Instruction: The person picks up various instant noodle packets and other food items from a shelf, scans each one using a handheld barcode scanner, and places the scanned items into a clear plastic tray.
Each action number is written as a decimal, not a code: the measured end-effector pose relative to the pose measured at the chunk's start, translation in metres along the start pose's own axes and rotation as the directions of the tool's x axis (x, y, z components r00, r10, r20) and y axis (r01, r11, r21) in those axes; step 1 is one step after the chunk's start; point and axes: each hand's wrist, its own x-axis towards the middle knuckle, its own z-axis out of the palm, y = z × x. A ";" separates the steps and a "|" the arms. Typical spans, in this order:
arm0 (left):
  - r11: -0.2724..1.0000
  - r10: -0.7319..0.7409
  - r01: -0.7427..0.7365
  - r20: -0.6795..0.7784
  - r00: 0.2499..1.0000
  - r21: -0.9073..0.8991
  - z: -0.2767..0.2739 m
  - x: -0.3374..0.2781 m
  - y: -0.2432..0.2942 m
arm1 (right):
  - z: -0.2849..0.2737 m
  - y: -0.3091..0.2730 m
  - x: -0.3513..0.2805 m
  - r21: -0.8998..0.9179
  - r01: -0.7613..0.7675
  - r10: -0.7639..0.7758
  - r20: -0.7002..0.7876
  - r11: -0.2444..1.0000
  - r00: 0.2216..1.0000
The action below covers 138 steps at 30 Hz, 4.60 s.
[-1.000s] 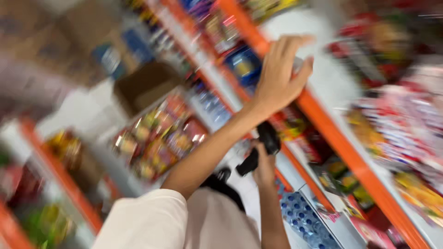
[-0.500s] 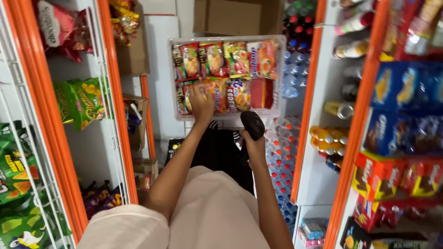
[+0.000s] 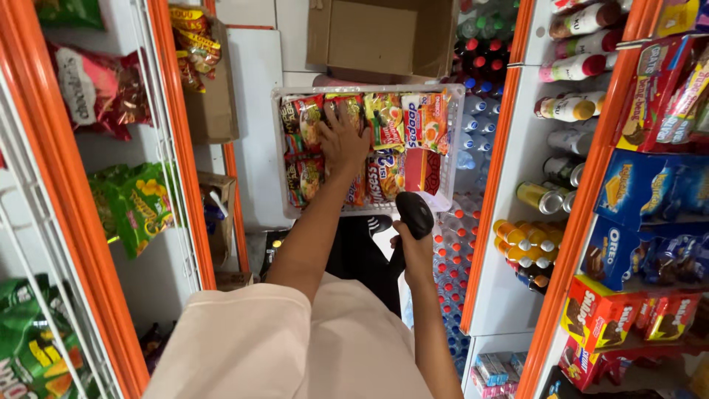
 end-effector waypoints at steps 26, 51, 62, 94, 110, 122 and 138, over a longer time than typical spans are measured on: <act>0.330 0.313 0.622 0.704 0.638 -0.710 -0.148 -0.038 -0.024 | -0.018 -0.055 -0.035 -0.180 0.230 -0.213 0.108 0.956 0.971; 0.247 0.819 0.602 0.496 0.290 -0.760 -0.213 -0.091 0.065 | -0.018 -0.198 -0.180 -0.493 0.755 -0.720 0.315 0.432 0.618; 0.299 0.938 -0.545 0.137 0.318 -0.783 -0.261 -0.173 0.163 | -0.076 -0.128 -0.133 0.543 0.511 -0.431 -0.279 0.666 0.858; -0.109 0.984 -0.223 -0.136 0.111 -0.969 -0.214 -0.379 0.548 | -0.218 -0.150 -0.263 0.429 0.902 -0.372 -0.829 0.052 0.417; -0.153 0.964 -0.697 -0.262 0.052 -0.700 -0.182 -0.417 0.585 | -0.226 -0.126 -0.246 0.608 0.769 -0.357 -0.686 0.196 0.633; -0.201 0.855 -0.708 -0.474 0.210 -0.677 -0.222 -0.388 0.486 | -0.214 -0.110 -0.200 0.574 0.729 -0.454 -0.572 0.374 0.683; 0.857 0.170 -0.268 -0.249 0.953 -0.441 -0.035 -0.139 -0.023 | -0.028 -0.013 -0.016 0.070 0.310 -0.313 0.054 0.948 0.948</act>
